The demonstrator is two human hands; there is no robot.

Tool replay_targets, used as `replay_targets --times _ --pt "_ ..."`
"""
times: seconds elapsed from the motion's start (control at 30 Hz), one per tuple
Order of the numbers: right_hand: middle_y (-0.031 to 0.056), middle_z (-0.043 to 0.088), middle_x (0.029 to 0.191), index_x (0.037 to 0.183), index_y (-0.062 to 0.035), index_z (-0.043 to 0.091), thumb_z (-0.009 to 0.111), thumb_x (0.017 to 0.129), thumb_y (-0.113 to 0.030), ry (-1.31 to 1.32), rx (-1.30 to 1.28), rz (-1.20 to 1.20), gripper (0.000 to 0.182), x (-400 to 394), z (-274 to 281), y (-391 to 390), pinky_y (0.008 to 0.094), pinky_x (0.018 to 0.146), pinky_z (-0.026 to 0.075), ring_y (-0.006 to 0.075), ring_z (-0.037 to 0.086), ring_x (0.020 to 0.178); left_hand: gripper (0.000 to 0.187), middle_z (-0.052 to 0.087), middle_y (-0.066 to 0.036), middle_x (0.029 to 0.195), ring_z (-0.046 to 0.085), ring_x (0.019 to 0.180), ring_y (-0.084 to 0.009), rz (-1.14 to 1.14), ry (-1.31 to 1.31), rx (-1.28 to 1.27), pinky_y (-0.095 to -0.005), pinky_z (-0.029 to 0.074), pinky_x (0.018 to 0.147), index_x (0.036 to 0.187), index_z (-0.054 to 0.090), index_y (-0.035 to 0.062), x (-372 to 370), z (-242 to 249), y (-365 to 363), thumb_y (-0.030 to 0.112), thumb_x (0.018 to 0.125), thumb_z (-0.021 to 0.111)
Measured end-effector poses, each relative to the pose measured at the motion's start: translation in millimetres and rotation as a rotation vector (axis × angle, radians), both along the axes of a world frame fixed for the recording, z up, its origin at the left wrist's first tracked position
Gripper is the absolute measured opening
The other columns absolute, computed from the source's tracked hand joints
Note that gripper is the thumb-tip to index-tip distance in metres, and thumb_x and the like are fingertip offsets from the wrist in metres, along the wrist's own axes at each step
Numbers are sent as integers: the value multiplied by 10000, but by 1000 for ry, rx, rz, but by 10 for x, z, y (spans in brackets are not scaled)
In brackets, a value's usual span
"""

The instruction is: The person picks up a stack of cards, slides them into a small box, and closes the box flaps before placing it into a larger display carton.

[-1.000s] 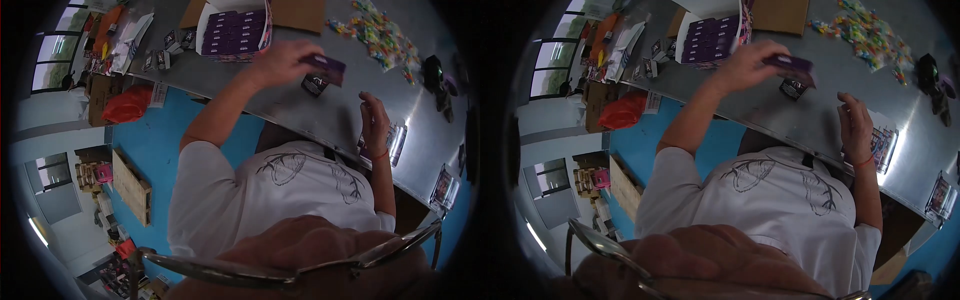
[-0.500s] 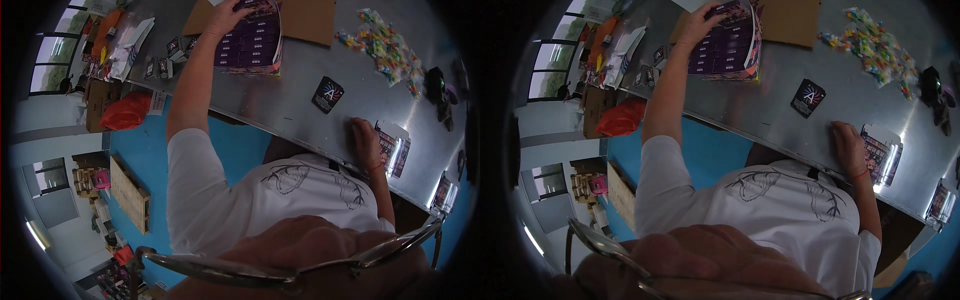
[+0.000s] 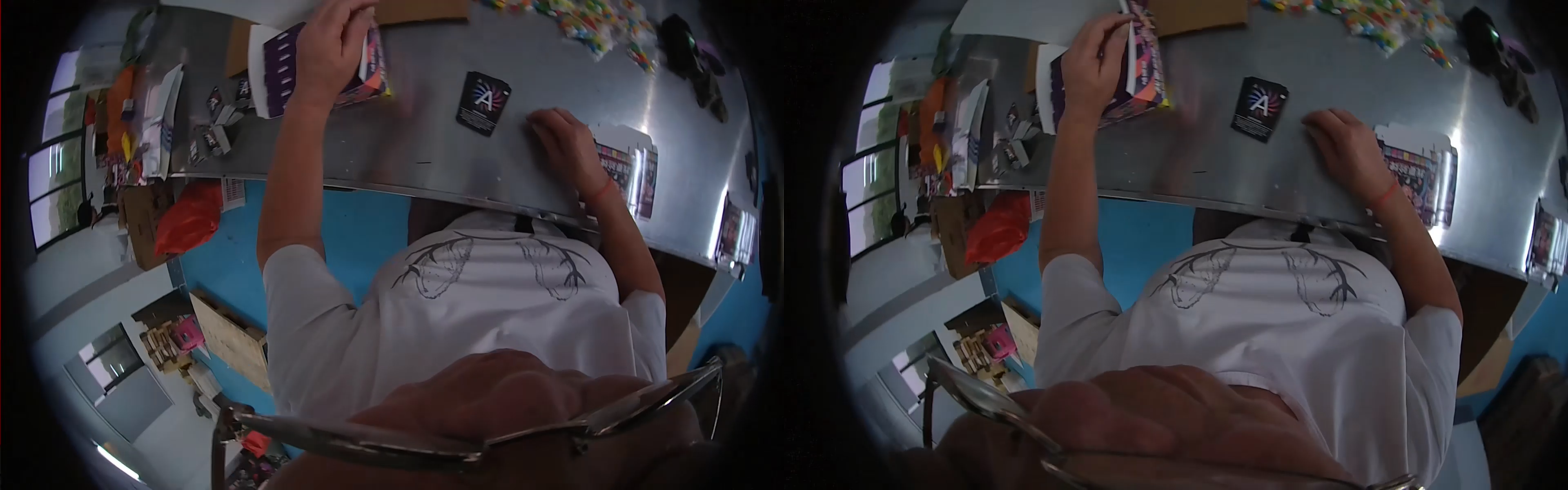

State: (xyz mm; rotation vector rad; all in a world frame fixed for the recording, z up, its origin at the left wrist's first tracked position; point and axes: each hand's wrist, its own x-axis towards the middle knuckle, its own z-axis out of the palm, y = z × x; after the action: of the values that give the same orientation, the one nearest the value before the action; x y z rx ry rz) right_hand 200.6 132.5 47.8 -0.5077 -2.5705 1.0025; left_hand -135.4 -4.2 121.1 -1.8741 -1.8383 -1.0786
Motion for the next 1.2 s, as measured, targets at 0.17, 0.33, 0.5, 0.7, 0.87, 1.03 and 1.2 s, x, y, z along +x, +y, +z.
replay_targets --times 0.17,0.33,0.5,0.7,0.87,1.03,1.2 --pt "145 629 918 1017 -56 635 594 880 -157 45 111 -36 174 -290 -231 185 432 743 503 345 609 878 314 618 -88 970 613 850 -264 -104 -376 -227 -338 506 709 1110 600 93 1084 -611 76 160 821 703" --pt "111 625 932 1014 -83 651 614 855 -173 73 302 -86 186 -560 -320 202 412 742 520 320 605 908 650 528 -132 1120 535 1026 -319 83 -357 -400 -401 471 867 1251 504 69 1358 -1052 87 270 712 806" --pt "108 582 953 1031 -71 640 627 842 -158 -5 361 -87 209 -662 -311 86 411 745 510 321 584 891 815 507 -152 1173 478 1106 -357 157 -338 -463 -442 410 961 1322 444 24 1408 -1104 95 305 662 831" --pt "111 585 994 1089 -60 627 646 826 -130 82 390 -96 273 -539 -145 -43 393 757 510 308 572 905 798 503 -145 1200 484 1095 -348 136 -322 -391 -433 417 948 1324 461 69 1424 -1174 40 264 646 835" --pt "105 580 1034 1140 -50 599 631 805 -124 85 462 -64 345 -469 -85 -113 378 777 502 290 562 927 780 505 -131 1203 486 1086 -344 105 -466 -329 -438 413 945 1306 467 91 1456 -1179 18 229 637 843" --pt "92 562 1076 1152 -58 592 619 758 -132 61 519 -58 402 -416 -22 -180 369 785 499 268 555 971 771 507 -126 1203 486 1085 -343 90 -488 -298 -441 404 949 1298 461 90 1481 -1174 5 220 642 844" --pt "89 545 1114 1172 -64 592 618 751 -127 47 525 -30 426 -382 38 -211 370 788 499 259 553 994 775 510 -124 1207 485 1082 -344 123 -435 -324 -441 404 939 1301 462 84 1493 -1145 4 223 642 846"
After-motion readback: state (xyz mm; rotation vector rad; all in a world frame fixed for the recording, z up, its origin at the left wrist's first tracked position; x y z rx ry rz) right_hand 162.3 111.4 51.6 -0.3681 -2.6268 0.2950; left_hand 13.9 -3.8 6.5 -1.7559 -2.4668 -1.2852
